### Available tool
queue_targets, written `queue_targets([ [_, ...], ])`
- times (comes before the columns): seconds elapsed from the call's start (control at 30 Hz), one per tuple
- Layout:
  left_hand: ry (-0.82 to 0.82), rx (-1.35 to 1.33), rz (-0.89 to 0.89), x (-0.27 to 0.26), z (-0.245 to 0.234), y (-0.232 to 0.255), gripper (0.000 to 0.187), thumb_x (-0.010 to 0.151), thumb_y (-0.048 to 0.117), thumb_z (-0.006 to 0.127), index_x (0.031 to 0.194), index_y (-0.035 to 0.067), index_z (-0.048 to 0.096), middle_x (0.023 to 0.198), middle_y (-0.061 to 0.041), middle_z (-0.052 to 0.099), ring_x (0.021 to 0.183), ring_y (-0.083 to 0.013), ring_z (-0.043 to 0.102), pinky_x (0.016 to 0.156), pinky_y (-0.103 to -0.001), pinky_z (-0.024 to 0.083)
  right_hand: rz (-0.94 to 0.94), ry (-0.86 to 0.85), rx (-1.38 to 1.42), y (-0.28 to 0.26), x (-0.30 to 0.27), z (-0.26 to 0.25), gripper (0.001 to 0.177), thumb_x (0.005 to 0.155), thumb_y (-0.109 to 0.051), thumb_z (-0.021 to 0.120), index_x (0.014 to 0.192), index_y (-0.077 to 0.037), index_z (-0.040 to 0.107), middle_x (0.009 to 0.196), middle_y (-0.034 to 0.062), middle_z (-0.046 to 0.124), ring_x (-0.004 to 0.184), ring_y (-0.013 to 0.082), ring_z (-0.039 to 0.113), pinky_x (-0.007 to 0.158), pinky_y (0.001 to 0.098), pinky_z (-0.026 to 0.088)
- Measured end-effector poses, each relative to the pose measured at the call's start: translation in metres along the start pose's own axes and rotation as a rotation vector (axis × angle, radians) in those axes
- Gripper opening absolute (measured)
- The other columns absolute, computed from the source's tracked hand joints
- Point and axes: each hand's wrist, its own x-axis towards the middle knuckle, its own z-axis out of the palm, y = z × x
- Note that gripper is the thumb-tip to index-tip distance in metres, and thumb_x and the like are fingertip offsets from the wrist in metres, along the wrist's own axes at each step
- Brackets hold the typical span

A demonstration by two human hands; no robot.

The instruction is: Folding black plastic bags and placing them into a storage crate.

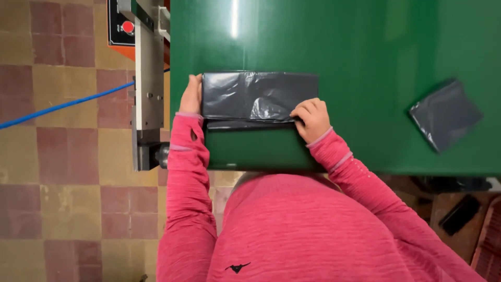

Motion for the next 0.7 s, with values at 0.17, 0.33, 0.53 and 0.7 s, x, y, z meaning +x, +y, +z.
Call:
queue_targets([
  [0.17, 0.252, 0.850, 0.514, -0.131, 0.121, 0.064, 0.070, 0.088, 0.029, 0.081, 0.145, 0.010, 0.045, 0.142, -0.013, 0.049, 0.130, -0.0292, 0.053, 0.100, -0.041, 0.047, 0.043, 0.017, -0.035, 0.000, -0.018, 0.004, 0.025, 0.072, 0.003, 0.072, 0.093, -0.010, 0.066, 0.104, 0.0052, 0.065, 0.106, 0.0299, 0.058, 0.093, 0.0424, 0.047],
  [0.33, -0.023, 1.843, 1.032, -0.151, 0.111, 0.059, 0.050, 0.080, 0.034, 0.081, 0.121, 0.012, 0.064, 0.123, -0.009, 0.062, 0.122, -0.0327, 0.058, 0.094, -0.047, 0.048, 0.043, -0.073, -0.159, -0.035, -0.005, -0.004, 0.037, 0.069, 0.004, 0.069, 0.106, -0.003, 0.066, 0.119, 0.0154, 0.063, 0.122, 0.0381, 0.057, 0.107, 0.0480, 0.044],
  [0.53, -0.642, 1.956, 0.569, -0.131, 0.151, 0.045, 0.011, 0.093, 0.028, 0.072, 0.095, 0.017, 0.073, 0.091, -0.003, 0.070, 0.093, -0.0275, 0.070, 0.075, -0.043, 0.053, -0.143, -0.174, 0.170, -0.062, -0.031, 0.042, 0.057, 0.076, -0.001, 0.070, 0.132, 0.003, 0.060, 0.140, 0.0232, 0.057, 0.136, 0.0424, 0.052, 0.116, 0.0540, 0.039],
  [0.7, -0.626, 1.164, -0.120, -0.025, 0.147, 0.015, 0.047, 0.095, 0.046, 0.051, 0.097, 0.006, 0.077, 0.088, -0.010, 0.077, 0.085, -0.0283, 0.075, 0.074, -0.036, 0.055, 0.191, -0.046, 0.532, -0.027, -0.101, 0.087, 0.039, 0.093, 0.002, 0.059, 0.131, -0.006, 0.066, 0.130, 0.0157, 0.071, 0.126, 0.0286, 0.067, 0.110, 0.0473, 0.051],
])
